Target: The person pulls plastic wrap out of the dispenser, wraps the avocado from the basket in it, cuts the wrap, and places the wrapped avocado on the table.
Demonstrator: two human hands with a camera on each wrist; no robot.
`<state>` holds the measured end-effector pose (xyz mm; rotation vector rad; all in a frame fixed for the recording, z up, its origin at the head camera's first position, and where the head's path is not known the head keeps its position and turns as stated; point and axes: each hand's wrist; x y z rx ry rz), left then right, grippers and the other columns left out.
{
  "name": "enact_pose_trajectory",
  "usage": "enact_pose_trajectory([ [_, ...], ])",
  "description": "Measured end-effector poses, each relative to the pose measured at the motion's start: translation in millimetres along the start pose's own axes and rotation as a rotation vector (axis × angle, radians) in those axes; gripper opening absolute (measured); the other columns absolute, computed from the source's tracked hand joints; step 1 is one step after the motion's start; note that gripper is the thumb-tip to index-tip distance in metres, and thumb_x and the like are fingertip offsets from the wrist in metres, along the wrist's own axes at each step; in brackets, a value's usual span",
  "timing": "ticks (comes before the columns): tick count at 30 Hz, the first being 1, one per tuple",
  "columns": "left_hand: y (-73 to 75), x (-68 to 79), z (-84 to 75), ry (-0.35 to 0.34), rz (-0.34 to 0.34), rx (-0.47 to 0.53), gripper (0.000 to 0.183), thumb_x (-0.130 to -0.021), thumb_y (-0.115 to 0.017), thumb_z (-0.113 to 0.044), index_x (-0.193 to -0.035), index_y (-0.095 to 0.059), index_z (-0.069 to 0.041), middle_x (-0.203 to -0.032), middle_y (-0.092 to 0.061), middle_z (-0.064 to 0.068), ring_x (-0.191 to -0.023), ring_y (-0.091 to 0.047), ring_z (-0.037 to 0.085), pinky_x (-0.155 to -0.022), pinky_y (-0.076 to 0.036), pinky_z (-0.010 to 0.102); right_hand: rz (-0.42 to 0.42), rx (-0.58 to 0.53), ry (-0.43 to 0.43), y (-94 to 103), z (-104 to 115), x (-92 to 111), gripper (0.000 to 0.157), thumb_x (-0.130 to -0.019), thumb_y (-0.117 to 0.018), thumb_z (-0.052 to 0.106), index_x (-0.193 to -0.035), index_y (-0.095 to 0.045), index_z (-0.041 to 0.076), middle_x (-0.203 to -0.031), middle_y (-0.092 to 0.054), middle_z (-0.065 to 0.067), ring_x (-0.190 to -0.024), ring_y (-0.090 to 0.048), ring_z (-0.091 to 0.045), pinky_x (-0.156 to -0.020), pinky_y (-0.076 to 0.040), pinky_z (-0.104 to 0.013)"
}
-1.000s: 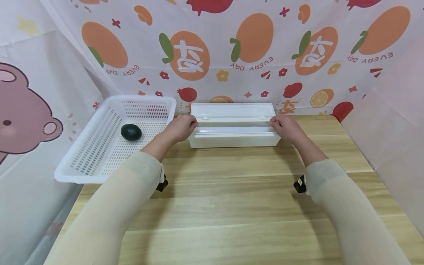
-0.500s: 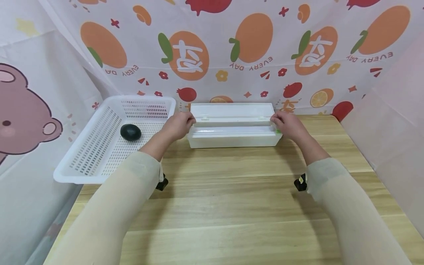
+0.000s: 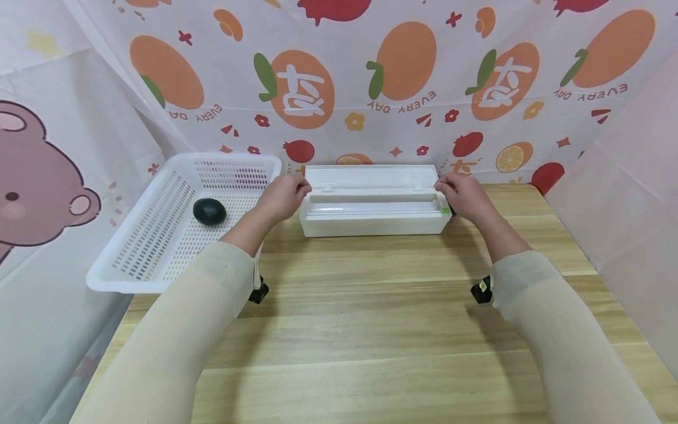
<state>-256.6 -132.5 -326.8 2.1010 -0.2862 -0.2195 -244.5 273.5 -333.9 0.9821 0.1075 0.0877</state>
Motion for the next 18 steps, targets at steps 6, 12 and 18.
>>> enact_pose_trajectory([
  [6,-3.5,0.4,-0.4,0.07,-0.004,0.091,0.028,-0.104,-0.048,-0.023,-0.118,-0.064,-0.004,-0.098,-0.063,0.013,-0.078,-0.065,0.023,-0.064,-0.051,0.034,-0.037,0.001,0.008,1.8,1.5,2.0,0.031,-0.104,-0.05,0.028,-0.119,-0.064,0.005,-0.107,-0.061,-0.017,-0.095,-0.049,-0.031,-0.083,-0.046,-0.043],
  [12,-2.6,-0.3,-2.5,0.122,-0.017,0.165,0.029,-0.104,-0.049,-0.025,-0.118,-0.064,-0.005,-0.095,-0.065,0.014,-0.079,-0.067,0.026,-0.06,-0.048,0.03,-0.042,-0.012,-0.009,3.4,3.5,1.0,0.034,-0.104,-0.049,0.03,-0.12,-0.063,0.005,-0.107,-0.059,-0.016,-0.096,-0.048,-0.031,-0.081,-0.045,-0.041],
  [18,-2.3,-1.3,-2.2,0.198,-0.011,0.332,0.029,-0.103,-0.052,-0.025,-0.119,-0.064,-0.005,-0.106,-0.066,0.015,-0.083,-0.069,0.027,-0.051,-0.038,0.026,-0.044,-0.016,-0.027,2.3,4.3,-0.5,0.035,-0.104,-0.047,0.032,-0.121,-0.062,0.006,-0.107,-0.059,-0.016,-0.096,-0.048,-0.03,-0.081,-0.044,-0.041],
])
Point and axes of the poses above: each hand's wrist, its own x-axis away from the middle knuckle, its own y-axis out of the back of the hand, z = x × y
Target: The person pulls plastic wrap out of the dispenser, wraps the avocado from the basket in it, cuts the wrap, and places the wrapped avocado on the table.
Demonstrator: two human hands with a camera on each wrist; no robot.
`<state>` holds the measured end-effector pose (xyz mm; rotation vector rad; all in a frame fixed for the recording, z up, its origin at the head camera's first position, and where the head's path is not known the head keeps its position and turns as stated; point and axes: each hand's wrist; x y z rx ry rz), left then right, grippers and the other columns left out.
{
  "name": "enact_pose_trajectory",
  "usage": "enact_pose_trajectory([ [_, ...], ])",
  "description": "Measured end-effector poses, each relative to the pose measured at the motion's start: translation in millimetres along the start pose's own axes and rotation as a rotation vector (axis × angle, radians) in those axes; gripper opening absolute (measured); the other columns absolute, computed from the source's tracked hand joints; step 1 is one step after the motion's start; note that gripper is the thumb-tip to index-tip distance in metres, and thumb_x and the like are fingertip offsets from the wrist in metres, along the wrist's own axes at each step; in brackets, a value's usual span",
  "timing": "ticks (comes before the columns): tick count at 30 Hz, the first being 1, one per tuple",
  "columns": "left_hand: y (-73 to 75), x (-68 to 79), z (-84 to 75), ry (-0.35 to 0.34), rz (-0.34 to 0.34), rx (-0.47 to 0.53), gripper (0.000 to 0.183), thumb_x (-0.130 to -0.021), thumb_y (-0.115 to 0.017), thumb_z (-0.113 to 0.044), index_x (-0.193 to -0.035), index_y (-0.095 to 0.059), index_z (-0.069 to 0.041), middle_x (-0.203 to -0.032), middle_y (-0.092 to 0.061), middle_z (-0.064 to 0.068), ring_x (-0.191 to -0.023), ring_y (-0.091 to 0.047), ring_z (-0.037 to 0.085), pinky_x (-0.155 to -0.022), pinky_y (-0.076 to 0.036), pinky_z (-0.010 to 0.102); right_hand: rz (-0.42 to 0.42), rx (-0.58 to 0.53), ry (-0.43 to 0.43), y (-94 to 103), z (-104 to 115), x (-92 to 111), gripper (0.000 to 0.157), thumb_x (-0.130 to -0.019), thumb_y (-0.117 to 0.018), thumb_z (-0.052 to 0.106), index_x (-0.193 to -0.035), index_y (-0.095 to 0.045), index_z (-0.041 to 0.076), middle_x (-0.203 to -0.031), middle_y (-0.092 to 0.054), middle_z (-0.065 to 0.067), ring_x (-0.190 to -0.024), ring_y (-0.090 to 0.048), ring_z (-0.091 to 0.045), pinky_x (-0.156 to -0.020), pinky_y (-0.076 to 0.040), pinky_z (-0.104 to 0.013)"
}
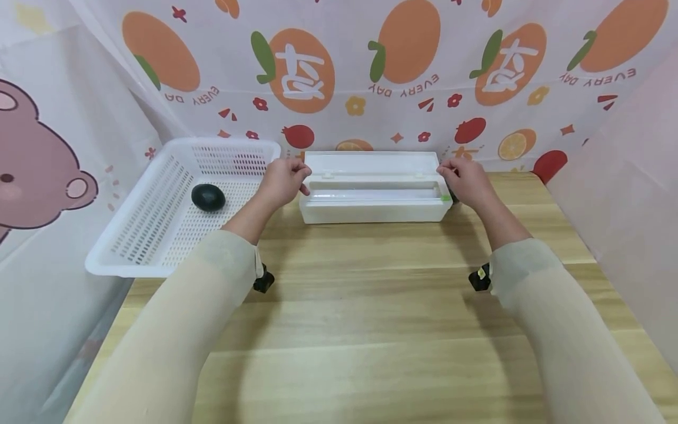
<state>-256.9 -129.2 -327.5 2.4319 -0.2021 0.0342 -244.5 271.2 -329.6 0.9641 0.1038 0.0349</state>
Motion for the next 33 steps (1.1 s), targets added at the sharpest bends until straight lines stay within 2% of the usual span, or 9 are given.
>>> enact_pose_trajectory([
  [4,-0.1,0.7,2.2,0.036,-0.006,0.095,0.029,-0.103,-0.053,-0.024,-0.119,-0.065,-0.003,-0.113,-0.066,0.015,-0.086,-0.069,0.025,-0.051,-0.043,0.022,0.003,0.0,0.007,0.5,2,-1,0.035,-0.104,-0.047,0.031,-0.121,-0.062,0.005,-0.107,-0.058,-0.016,-0.097,-0.047,-0.03,-0.082,-0.045,-0.041],
  [9,0.4,4.0,-0.2,0.056,-0.033,0.206,0.029,-0.103,-0.053,-0.022,-0.118,-0.065,-0.001,-0.122,-0.065,0.014,-0.092,-0.07,0.021,-0.059,-0.052,0.02,0.0,-0.015,0.017,4.5,7,-2,0.035,-0.104,-0.047,0.03,-0.122,-0.062,0.004,-0.111,-0.059,-0.016,-0.097,-0.048,-0.03,-0.083,-0.045,-0.04],
  [17,-0.8,4.1,-2.8,0.062,-0.028,0.283,0.029,-0.102,-0.053,-0.022,-0.12,-0.064,-0.002,-0.121,-0.064,0.017,-0.097,-0.07,0.02,-0.071,-0.058,0.024,0.016,-0.023,-0.02,9.9,12,0,0.036,-0.104,-0.046,0.033,-0.124,-0.06,0.006,-0.117,-0.058,-0.015,-0.101,-0.047,-0.029,-0.087,-0.046,-0.038],
  [21,-1.8,5.0,-2.1,0.05,-0.03,0.295,0.031,-0.102,-0.053,-0.021,-0.122,-0.063,0.0,-0.118,-0.064,0.018,-0.102,-0.069,0.024,-0.072,-0.059,0.025,0.012,-0.045,-0.033,9.3,13,1,0.037,-0.104,-0.047,0.034,-0.125,-0.06,0.005,-0.121,-0.058,-0.013,-0.103,-0.047,-0.028,-0.088,-0.046,-0.038],
  [24,0.7,6.2,-5.4,0.043,-0.038,0.276,0.032,-0.102,-0.053,-0.021,-0.123,-0.063,0.001,-0.119,-0.065,0.018,-0.101,-0.069,0.024,-0.07,-0.058,0.024,0.005,-0.05,-0.032,12.1,16,1,0.038,-0.104,-0.047,0.034,-0.124,-0.06,0.006,-0.123,-0.058,-0.012,-0.103,-0.048,-0.027,-0.088,-0.046,-0.037],
  [33,8.9,6.8,-12.7,0.033,-0.059,0.21,0.03,-0.103,-0.052,-0.024,-0.118,-0.065,-0.002,-0.119,-0.065,0.017,-0.095,-0.069,0.02,-0.067,-0.056,0.025,-0.002,-0.054,-0.04,19.8,24,2,0.036,-0.104,-0.047,0.035,-0.124,-0.061,0.008,-0.114,-0.059,-0.011,-0.1,-0.049,-0.026,-0.085,-0.047,-0.032],
])
Point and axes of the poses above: each hand's wrist, its own x-axis away from the middle knuckle, its own y-axis out of the back of the hand, z = x × y
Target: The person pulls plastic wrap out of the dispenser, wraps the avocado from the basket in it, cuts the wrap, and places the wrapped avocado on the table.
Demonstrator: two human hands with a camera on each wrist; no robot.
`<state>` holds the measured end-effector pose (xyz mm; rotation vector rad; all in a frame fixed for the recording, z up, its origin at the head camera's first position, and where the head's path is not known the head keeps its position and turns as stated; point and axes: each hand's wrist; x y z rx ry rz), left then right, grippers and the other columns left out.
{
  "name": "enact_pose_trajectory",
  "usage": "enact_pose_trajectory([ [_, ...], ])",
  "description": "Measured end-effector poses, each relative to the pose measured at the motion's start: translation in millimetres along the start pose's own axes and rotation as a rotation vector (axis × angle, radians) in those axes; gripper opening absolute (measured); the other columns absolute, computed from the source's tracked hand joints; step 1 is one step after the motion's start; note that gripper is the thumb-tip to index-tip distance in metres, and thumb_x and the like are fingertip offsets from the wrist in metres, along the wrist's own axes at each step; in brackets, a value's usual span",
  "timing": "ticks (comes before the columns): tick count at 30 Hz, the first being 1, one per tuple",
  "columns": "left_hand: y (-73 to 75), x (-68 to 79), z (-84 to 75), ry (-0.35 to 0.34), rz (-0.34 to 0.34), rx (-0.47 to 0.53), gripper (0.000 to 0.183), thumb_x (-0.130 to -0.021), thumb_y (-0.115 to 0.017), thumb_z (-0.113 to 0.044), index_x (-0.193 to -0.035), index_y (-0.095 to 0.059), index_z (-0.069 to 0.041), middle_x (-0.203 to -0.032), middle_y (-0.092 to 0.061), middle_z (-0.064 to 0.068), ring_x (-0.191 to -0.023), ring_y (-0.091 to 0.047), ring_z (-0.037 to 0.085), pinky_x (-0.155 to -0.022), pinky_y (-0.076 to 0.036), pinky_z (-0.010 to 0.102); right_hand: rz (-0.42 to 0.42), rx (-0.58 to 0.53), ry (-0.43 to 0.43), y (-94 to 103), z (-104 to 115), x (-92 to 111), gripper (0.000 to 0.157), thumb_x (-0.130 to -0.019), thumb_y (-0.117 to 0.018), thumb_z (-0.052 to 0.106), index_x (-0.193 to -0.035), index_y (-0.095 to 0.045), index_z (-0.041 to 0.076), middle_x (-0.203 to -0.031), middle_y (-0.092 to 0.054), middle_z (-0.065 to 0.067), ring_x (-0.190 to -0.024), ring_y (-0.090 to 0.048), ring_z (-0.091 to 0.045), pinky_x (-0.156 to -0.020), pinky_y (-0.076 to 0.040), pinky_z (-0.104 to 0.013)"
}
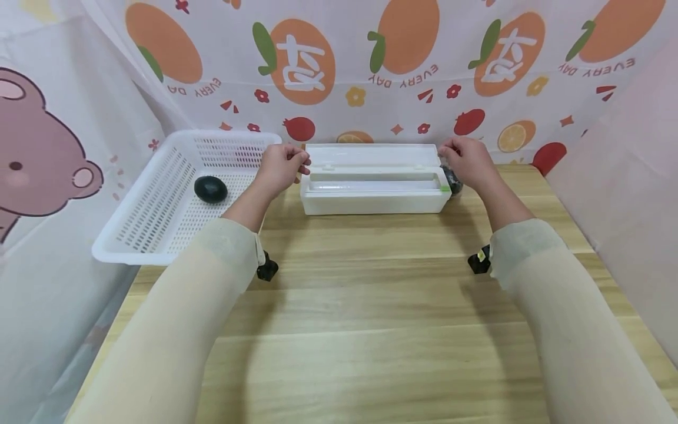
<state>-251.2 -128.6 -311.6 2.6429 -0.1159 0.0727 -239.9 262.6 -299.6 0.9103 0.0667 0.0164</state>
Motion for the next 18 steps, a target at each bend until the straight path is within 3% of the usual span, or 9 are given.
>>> enact_pose_trajectory([
  [8,5.7,-3.3,-6.4,-0.047,-0.011,-0.105,0.029,-0.103,-0.051,-0.026,-0.116,-0.065,-0.004,-0.116,-0.066,0.015,-0.092,-0.068,0.018,-0.064,-0.053,0.022,-0.005,-0.011,0.003,4.9,5,-2,0.032,-0.104,-0.047,0.032,-0.121,-0.06,0.008,-0.113,-0.061,-0.013,-0.097,-0.052,-0.026,-0.083,-0.049,-0.03],
  [13,9.4,-4.4,-10.9,-0.068,-0.024,-0.112,0.028,-0.103,-0.051,-0.028,-0.114,-0.065,-0.006,-0.114,-0.066,0.015,-0.098,-0.067,0.026,-0.064,-0.053,0.022,-0.006,-0.025,0.005,9.6,8,-4,0.031,-0.104,-0.047,0.033,-0.12,-0.06,0.009,-0.113,-0.063,-0.012,-0.101,-0.058,-0.029,-0.091,-0.053,-0.035],
  [18,13.2,-6.8,-14.4,-0.117,-0.033,-0.11,0.031,-0.103,-0.05,-0.03,-0.114,-0.065,-0.005,-0.105,-0.067,0.009,-0.093,-0.069,0.023,-0.063,-0.051,0.021,-0.024,-0.018,0.003,14.4,12,-5,0.033,-0.103,-0.048,0.036,-0.121,-0.061,0.011,-0.112,-0.065,-0.011,-0.097,-0.06,-0.025,-0.089,-0.054,-0.033],
])
Point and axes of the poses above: each hand's wrist, its own x-axis away from the middle knuckle, its own y-axis out of the back of the hand, z = x × y
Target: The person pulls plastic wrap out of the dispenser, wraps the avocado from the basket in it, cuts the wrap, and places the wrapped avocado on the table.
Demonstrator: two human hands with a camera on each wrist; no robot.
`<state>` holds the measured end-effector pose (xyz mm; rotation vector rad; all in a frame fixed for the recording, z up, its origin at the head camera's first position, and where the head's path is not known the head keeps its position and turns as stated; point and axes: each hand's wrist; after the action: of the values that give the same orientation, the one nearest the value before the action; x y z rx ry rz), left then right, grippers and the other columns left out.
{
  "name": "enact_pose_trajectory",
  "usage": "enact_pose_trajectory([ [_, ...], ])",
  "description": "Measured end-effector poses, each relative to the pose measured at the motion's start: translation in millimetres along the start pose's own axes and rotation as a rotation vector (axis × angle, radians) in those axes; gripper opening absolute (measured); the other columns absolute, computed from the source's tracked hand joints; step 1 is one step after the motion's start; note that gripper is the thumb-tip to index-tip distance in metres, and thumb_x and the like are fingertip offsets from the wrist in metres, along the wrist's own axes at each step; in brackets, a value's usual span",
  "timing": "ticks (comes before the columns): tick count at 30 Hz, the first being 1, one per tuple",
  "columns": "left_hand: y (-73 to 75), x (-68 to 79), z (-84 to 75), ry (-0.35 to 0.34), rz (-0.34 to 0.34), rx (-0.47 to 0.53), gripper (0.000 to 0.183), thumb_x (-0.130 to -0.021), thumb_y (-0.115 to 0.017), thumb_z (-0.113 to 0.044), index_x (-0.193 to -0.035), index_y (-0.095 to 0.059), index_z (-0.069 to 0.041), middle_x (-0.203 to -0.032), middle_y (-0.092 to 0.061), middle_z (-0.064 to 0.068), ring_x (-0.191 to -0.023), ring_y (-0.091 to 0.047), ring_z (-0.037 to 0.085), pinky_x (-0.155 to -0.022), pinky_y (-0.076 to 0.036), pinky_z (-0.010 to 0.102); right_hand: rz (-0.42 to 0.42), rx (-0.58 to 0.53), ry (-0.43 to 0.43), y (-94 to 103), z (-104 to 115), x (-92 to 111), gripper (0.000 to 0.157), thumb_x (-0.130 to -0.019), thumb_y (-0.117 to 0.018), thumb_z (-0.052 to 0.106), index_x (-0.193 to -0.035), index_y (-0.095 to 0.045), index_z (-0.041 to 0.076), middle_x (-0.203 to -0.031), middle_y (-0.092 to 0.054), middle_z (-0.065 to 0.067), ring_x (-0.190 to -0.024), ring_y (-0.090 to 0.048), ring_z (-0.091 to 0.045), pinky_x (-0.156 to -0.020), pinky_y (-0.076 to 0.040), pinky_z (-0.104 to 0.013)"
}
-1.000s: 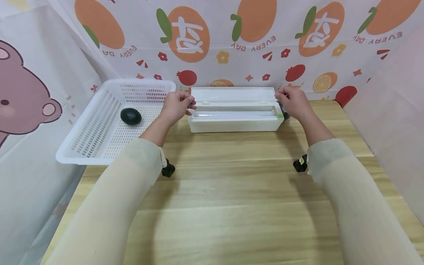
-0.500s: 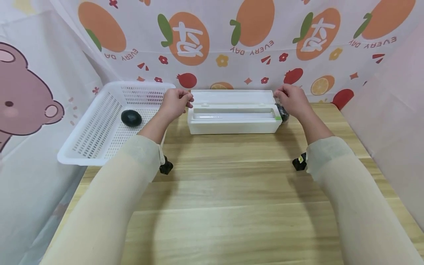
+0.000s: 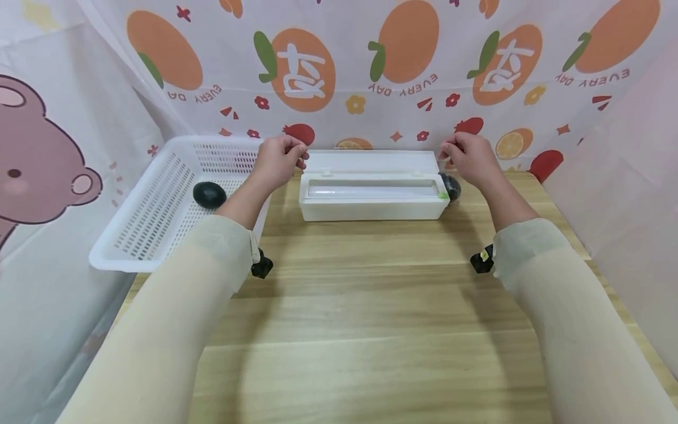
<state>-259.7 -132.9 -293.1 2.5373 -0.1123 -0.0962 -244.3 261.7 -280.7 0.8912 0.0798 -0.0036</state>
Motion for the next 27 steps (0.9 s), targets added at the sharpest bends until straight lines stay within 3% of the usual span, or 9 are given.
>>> enact_pose_trajectory([
  [8,6.8,-0.6,-6.5,-0.004,-0.014,0.016,0.03,-0.103,-0.05,-0.032,-0.114,-0.063,-0.007,-0.101,-0.064,0.005,-0.089,-0.067,0.02,-0.06,-0.048,0.021,-0.035,0.023,0.014,5.7,5,-1,0.033,-0.102,-0.051,0.033,-0.123,-0.065,0.011,-0.108,-0.066,-0.011,-0.091,-0.058,-0.024,-0.074,-0.053,-0.021],
  [13,11.1,-0.1,-14.1,-0.019,-0.024,0.005,0.032,-0.103,-0.05,-0.033,-0.112,-0.064,-0.006,-0.101,-0.064,0.004,-0.085,-0.065,0.015,-0.054,-0.044,0.021,-0.069,0.032,0.033,10.3,9,-2,0.034,-0.102,-0.052,0.033,-0.121,-0.067,0.01,-0.108,-0.067,-0.012,-0.088,-0.057,-0.022,-0.069,-0.05,-0.023],
  [22,17.9,-2.3,-23.1,-0.081,-0.051,-0.072,0.032,-0.103,-0.05,-0.033,-0.111,-0.066,-0.006,-0.101,-0.068,0.012,-0.088,-0.066,0.019,-0.067,-0.045,0.023,-0.087,0.04,0.042,19.7,15,-2,0.035,-0.101,-0.053,0.033,-0.124,-0.067,0.01,-0.109,-0.065,-0.011,-0.09,-0.057,-0.022,-0.072,-0.05,-0.022],
  [27,21.6,-2.5,-28.0,-0.104,-0.067,-0.093,0.033,-0.103,-0.05,-0.032,-0.112,-0.067,-0.006,-0.097,-0.069,0.012,-0.086,-0.066,0.019,-0.068,-0.046,0.023,-0.093,0.05,0.058,24.0,17,-3,0.035,-0.102,-0.051,0.034,-0.121,-0.068,0.01,-0.107,-0.066,-0.012,-0.091,-0.057,-0.024,-0.074,-0.05,-0.024],
])
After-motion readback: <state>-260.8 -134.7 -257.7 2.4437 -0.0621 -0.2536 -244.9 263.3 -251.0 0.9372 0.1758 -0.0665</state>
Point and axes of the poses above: each hand's wrist, its own x-axis away from the middle knuckle, its own y-axis out of the back of the hand, z = x × y
